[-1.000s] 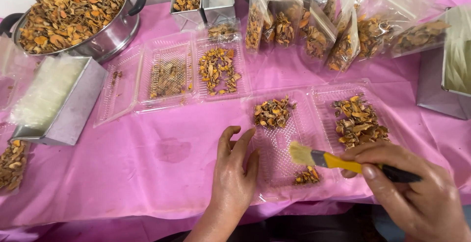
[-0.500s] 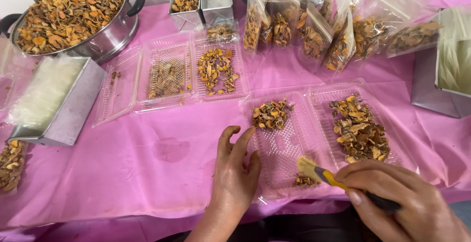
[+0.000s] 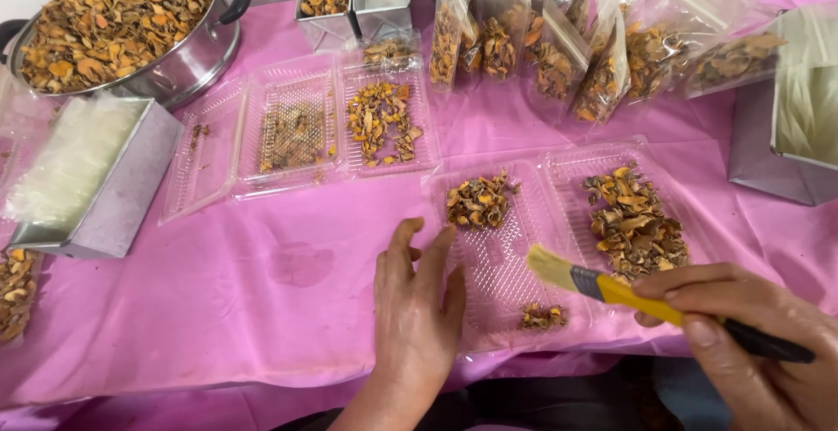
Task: Packaging dried herbs into plastic trays and small bags, using a brush to arrange them neatly.
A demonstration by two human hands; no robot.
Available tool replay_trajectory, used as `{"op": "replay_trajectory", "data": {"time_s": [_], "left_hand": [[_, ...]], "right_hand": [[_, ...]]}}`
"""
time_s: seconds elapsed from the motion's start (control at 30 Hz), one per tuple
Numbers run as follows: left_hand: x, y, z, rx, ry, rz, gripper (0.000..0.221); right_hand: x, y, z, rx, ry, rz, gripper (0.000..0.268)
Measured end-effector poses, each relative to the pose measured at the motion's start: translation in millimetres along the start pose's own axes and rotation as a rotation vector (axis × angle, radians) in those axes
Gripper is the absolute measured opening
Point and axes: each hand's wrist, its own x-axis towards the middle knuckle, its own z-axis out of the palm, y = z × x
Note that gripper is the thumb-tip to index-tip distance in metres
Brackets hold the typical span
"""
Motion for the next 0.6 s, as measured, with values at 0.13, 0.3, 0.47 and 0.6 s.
{"op": "replay_trajectory", "data": {"time_s": [0.13, 0.3, 0.47, 0.6], "left_hand": [[7, 16, -8, -0.054, -0.131, 0.218, 0.039], [19, 25, -5, -0.227, -0.703, 0.357, 0.042], [32, 21, 18, -0.174, -0.856, 0.633, 0.021], [46, 22, 18, -0.19, -1.071, 0.522, 0.024]], "right_hand": [[-8, 22, 21, 0.216, 0.251, 0.107, 0.022], [-34, 70, 71, 0.291, 0.385, 0.011, 0.022], [-34, 68, 83, 0.212, 0.388, -0.106, 0.024], [-34, 66, 85, 0.224, 0.352, -0.083, 0.023]]}}
